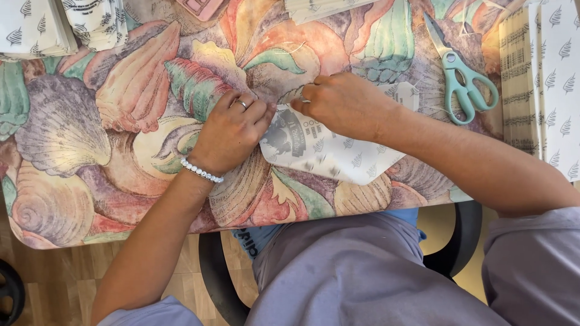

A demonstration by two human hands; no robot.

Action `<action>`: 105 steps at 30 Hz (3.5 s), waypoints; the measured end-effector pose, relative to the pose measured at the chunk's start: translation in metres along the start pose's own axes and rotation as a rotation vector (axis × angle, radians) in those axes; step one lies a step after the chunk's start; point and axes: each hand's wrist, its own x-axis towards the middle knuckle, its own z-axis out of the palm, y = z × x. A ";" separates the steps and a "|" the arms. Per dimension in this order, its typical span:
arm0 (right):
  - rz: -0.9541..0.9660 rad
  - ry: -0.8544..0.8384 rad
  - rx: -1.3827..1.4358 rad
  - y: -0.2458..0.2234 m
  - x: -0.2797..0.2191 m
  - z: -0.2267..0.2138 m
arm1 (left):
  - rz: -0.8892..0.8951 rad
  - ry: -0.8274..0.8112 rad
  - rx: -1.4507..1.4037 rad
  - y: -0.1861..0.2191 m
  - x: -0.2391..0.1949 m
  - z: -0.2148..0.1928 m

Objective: Folding and cutting printed paper sheets into specific shapes on a table.

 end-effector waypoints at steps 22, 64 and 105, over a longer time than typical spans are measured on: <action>0.054 -0.017 0.077 0.001 -0.001 0.003 | -0.538 -0.245 -0.370 0.066 0.040 -0.038; 0.072 -0.205 -0.290 0.024 -0.084 -0.021 | -0.499 -0.281 -0.056 0.079 0.035 -0.018; 0.025 -0.035 -0.246 0.050 -0.121 0.050 | -0.494 -0.349 0.103 0.087 0.046 -0.011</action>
